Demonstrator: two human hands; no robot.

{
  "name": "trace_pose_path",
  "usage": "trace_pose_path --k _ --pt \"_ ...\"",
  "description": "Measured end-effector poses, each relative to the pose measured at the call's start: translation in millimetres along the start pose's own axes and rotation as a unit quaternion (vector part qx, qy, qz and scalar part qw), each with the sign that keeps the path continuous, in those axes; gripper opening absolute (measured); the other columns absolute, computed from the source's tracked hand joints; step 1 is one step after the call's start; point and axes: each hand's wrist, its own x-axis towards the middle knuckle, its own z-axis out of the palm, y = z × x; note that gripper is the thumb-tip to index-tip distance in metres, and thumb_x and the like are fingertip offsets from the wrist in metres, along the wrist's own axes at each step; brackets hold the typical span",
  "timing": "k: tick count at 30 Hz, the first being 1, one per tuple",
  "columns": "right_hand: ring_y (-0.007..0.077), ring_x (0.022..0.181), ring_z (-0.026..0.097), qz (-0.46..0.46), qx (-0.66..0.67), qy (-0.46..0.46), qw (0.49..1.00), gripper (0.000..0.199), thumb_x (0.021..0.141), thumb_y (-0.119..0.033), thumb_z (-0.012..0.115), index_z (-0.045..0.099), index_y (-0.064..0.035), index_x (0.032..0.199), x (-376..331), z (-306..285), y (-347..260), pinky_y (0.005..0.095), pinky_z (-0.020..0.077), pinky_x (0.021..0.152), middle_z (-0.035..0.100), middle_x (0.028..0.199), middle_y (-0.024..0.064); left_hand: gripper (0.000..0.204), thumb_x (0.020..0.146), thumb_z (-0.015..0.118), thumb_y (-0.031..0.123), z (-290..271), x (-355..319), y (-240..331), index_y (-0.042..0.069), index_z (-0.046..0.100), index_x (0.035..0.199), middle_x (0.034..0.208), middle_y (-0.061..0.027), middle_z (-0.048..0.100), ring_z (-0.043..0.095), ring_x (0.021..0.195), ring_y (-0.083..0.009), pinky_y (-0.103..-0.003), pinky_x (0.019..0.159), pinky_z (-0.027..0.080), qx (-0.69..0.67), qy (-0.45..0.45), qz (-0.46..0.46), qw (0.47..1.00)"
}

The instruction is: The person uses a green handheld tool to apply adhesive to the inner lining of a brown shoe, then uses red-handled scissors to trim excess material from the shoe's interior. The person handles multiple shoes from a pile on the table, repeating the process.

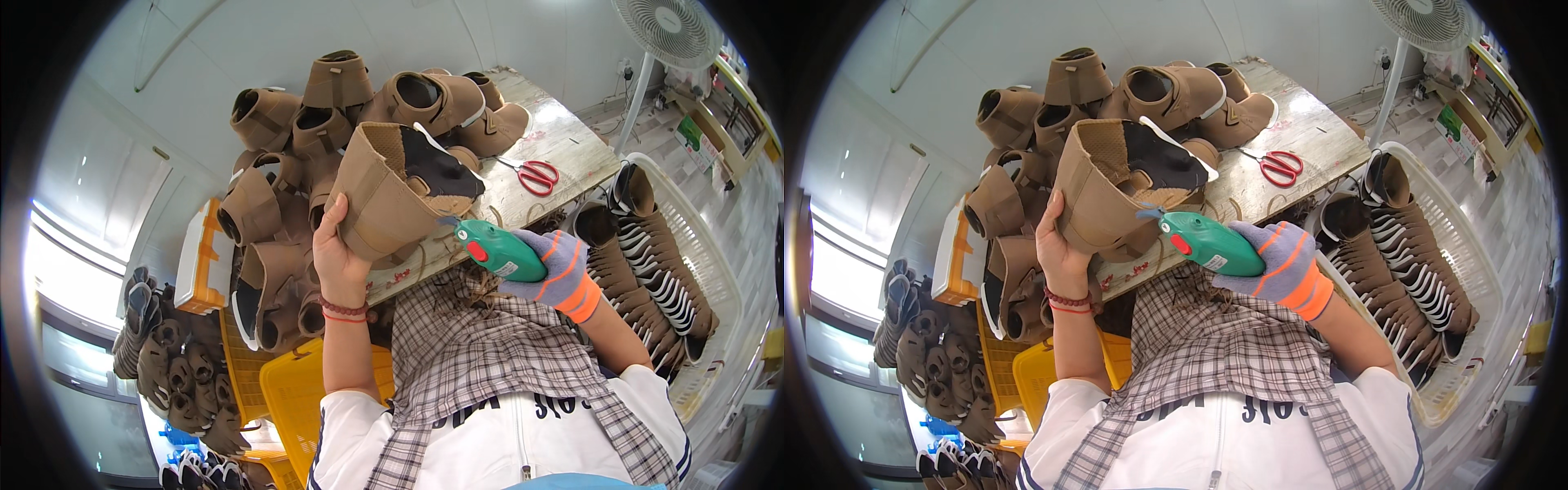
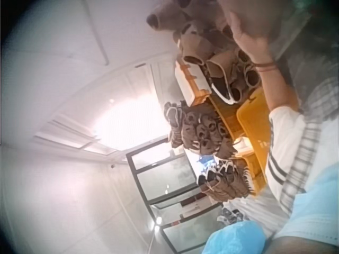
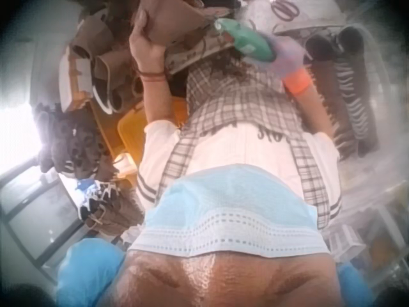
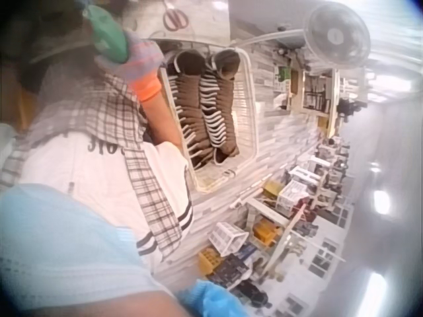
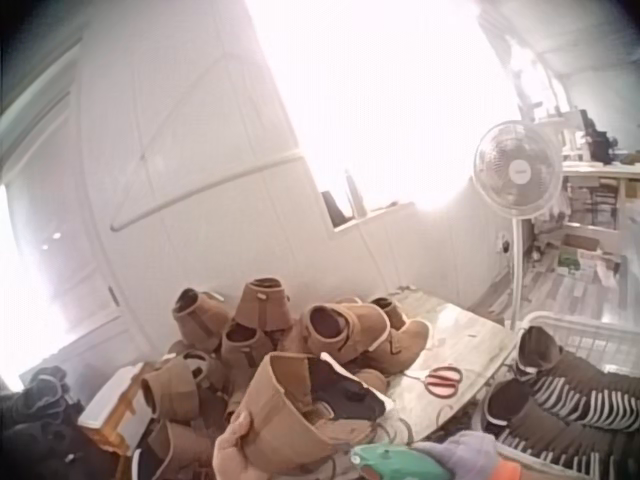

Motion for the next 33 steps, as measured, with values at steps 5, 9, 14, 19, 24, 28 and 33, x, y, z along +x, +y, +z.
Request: trace_pose_path --k 5,9,14,19,24,28,33 --pt "0.0266 0.065 0.065 0.048 0.13 -0.014 0.99 0.059 0.056 -0.036 0.086 0.066 -0.0051 0.101 -2 12 -1 0.0316 0.0517 0.06 0.067 0.076 0.0112 0.043 0.092 0.052 0.008 -7 -14 -15 -0.001 0.042 0.133 0.128 -0.0159 0.053 0.053 0.117 -0.0297 -0.046 0.1 0.042 0.074 -0.02 0.048 0.996" --pt "0.0234 0.068 0.067 0.143 0.19 -0.053 0.97 0.057 0.059 -0.032 0.085 0.065 -0.0034 0.105 -4 14 -6 0.0299 0.0526 0.064 0.068 0.079 0.0116 0.039 0.089 0.054 0.0 -5 -27 -29 -0.001 0.048 0.128 0.125 -0.0131 0.056 0.055 0.113 -0.0268 -0.043 0.098 0.045 0.145 -0.025 0.077 0.986" --pt "0.0164 0.07 0.067 0.178 0.23 -0.03 0.956 0.055 0.063 -0.031 0.084 0.064 -0.0027 0.107 -5 17 -8 0.0277 0.0526 0.066 0.069 0.081 0.0094 0.031 0.085 0.062 -0.002 -12 -32 -41 -0.001 0.059 0.116 0.114 -0.0081 0.063 0.059 0.104 -0.019 -0.032 0.09 0.047 0.256 -0.032 0.137 0.956" --pt "0.0142 0.071 0.067 0.198 0.233 -0.017 0.952 0.058 0.064 -0.032 0.084 0.063 -0.0014 0.109 -6 17 -6 0.0269 0.0528 0.066 0.069 0.082 0.0095 0.02 0.086 0.065 0.002 -24 -34 -54 -0.002 0.064 0.105 0.102 -0.0045 0.066 0.061 0.091 -0.0141 -0.026 0.082 0.046 0.452 -0.015 0.164 0.877" --pt "0.0115 0.071 0.065 0.191 0.23 0.019 0.954 0.061 0.064 -0.03 0.085 0.061 0.0003 0.111 -7 22 -1 0.0254 0.0529 0.065 0.069 0.083 0.0085 0.014 0.087 0.064 0.005 -24 -35 -59 -0.002 0.065 0.099 0.094 -0.0088 0.067 0.062 0.082 -0.0182 -0.028 0.073 0.047 0.628 -0.044 0.202 0.751" --pt "0.0071 0.069 0.062 0.24 0.276 0.012 0.931 0.057 0.067 -0.026 0.085 0.061 0.0013 0.11 -5 19 -5 0.0228 0.052 0.063 0.068 0.082 0.0057 0.014 0.084 0.061 0.001 -30 -35 -65 -0.001 0.065 0.097 0.09 -0.0141 0.065 0.062 0.08 -0.0302 -0.035 0.07 0.048 0.704 -0.094 0.241 0.662" --pt "0.0052 0.066 0.059 0.266 0.309 0.009 0.913 0.054 0.068 -0.026 0.084 0.061 0.0021 0.108 -3 16 -4 0.0219 0.0508 0.06 0.067 0.081 0.0037 0.027 0.073 0.058 -0.005 -49 -35 -75 0.0 0.065 0.099 0.096 -0.017 0.063 0.059 0.089 -0.0371 -0.043 0.077 0.048 0.761 -0.157 0.302 0.552"
